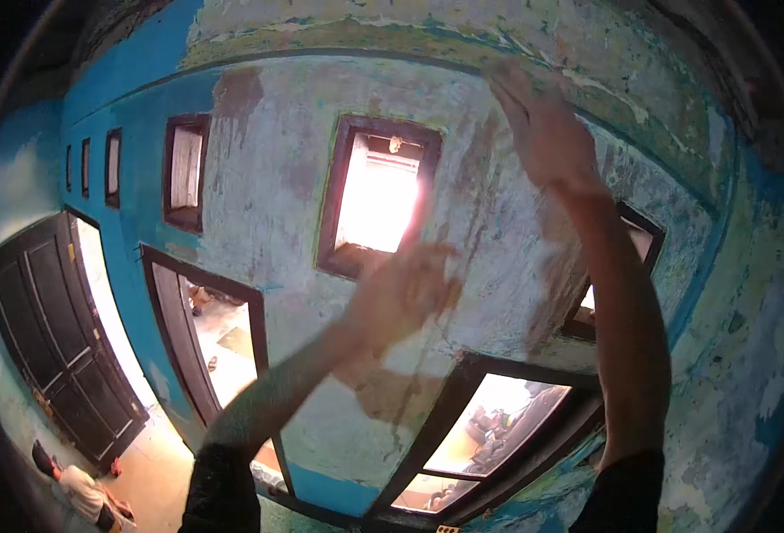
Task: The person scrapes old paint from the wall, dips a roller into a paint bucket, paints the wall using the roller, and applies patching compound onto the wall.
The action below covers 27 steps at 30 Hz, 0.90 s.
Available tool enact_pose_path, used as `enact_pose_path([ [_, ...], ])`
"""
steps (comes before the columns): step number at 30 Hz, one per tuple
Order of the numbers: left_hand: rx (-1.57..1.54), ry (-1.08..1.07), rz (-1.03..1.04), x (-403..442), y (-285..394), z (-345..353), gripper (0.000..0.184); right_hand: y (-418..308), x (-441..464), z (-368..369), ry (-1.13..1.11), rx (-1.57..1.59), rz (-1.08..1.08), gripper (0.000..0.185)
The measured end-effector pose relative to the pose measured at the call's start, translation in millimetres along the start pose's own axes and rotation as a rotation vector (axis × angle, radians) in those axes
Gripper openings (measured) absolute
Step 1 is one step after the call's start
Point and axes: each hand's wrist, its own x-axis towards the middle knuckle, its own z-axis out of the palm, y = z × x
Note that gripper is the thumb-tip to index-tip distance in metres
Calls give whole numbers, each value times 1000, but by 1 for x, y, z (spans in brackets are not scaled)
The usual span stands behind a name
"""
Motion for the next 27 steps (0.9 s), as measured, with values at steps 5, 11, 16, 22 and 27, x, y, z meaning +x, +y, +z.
enact_pose_path([
  [5, 423, 149, 275, 97, -54, -83, 36, -37, 70, 15, 74, 84, 99, 40],
  [11, 255, 98, 191, 115, -103, -126, 39, -52, 83, 20, 45, 79, 199, 40],
  [16, 136, 143, 326, 125, -117, -132, 38, -6, 106, 47, -29, -438, -13, 39],
  [22, 320, 128, 254, 124, -115, -125, 42, -60, 108, 28, 4, -105, 286, 37],
  [27, 177, 73, 385, 128, -136, -125, 38, -85, 114, 8, -217, -478, 125, 37],
])
